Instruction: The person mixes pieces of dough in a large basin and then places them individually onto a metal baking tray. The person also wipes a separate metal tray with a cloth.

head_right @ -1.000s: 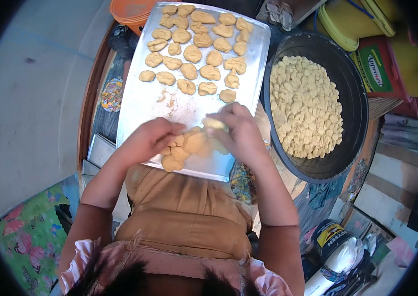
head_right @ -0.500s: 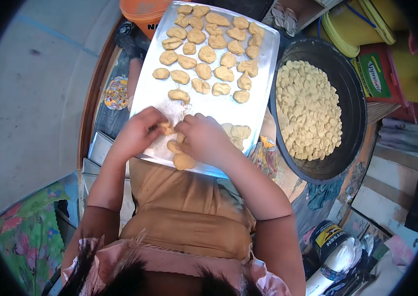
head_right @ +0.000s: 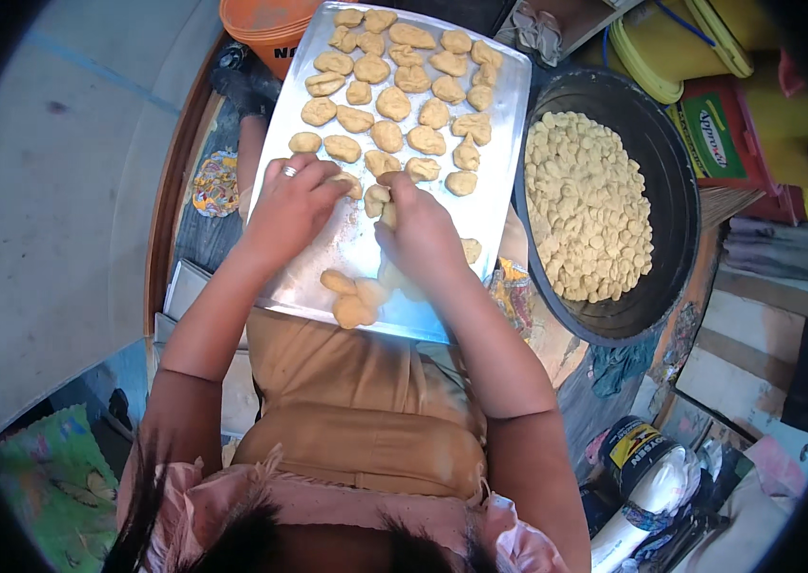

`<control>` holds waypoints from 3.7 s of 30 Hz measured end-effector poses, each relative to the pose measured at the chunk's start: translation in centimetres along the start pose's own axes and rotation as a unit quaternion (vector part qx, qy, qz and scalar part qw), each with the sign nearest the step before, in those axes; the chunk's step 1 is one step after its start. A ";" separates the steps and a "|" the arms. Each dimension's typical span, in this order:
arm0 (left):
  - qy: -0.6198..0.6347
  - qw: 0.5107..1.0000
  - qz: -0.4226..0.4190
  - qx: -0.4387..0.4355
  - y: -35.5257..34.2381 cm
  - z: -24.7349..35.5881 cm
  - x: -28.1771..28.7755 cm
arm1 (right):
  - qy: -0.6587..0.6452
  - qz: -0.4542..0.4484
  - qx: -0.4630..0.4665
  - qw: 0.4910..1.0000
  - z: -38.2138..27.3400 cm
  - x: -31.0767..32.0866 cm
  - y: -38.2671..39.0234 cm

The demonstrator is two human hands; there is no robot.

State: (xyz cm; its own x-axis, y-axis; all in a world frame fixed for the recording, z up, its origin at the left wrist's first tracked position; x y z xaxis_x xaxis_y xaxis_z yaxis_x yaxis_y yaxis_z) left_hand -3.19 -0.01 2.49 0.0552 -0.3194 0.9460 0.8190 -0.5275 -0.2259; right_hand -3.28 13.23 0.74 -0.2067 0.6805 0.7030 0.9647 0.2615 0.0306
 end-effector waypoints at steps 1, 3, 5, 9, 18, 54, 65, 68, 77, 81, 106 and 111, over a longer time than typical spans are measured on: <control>-0.001 0.999 0.033 -0.019 -0.3 0.3 0.5 | -0.005 -0.006 -0.011 1.000 0.5 -0.2 -0.1; 0.022 0.998 0.048 -0.024 -0.6 0.7 0.5 | -0.011 -0.011 -0.025 1.000 1.3 -0.1 -0.2; 0.036 0.997 0.028 -0.063 -1.2 1.9 -0.3 | -0.039 -0.005 0.025 0.999 0.8 0.5 -0.1; 0.010 0.995 -0.021 -0.092 -2.2 2.6 -1.7 | -0.083 -0.012 -0.102 0.991 3.6 2.0 0.3; 0.008 0.999 -0.004 -0.054 -2.2 3.0 -1.1 | 0.001 0.066 0.121 0.990 1.5 5.2 2.7; 0.297 0.916 0.095 0.253 6.6 -4.5 2.7 | -0.183 0.125 0.093 0.971 -1.5 4.0 1.6; 0.079 0.990 -0.047 0.106 6.4 -5.6 0.6 | 0.037 -0.013 0.066 0.997 -1.4 -2.1 2.9; 0.106 0.992 0.034 0.059 6.0 -4.3 1.6 | -0.045 -0.002 0.017 0.999 -0.3 -1.0 2.8; 0.133 0.974 -0.030 0.179 5.9 -5.7 0.1 | 0.114 0.031 0.113 0.987 -1.8 -0.7 2.4; 0.011 0.993 0.075 0.092 5.1 -2.8 1.8 | 0.089 0.022 0.059 0.994 -0.5 0.9 4.5; 0.049 0.985 -0.013 -0.165 -0.9 8.4 -1.7 | 0.064 0.124 -0.015 0.990 6.1 5.3 6.1; 0.055 0.976 -0.019 -0.208 -2.5 10.9 -3.4 | 0.114 0.082 0.017 0.990 5.6 5.7 7.0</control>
State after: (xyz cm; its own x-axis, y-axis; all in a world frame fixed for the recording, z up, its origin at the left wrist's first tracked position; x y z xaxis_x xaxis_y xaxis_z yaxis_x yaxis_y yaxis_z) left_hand 0.76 10.95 2.35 -0.0518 -0.3639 0.9300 0.5158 -0.8072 -0.2871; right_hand 1.36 22.74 1.01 -0.0007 0.5439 0.8391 0.9752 0.1861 -0.1197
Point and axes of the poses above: each hand's wrist, its own y-axis away from the middle knuckle, its own x-axis out of the back of the hand, z = x × y, the point moved 9 cm from there along -y, towards the middle knuckle, and after that the axes turned 3 degrees about -x, right-handed, at the moved point
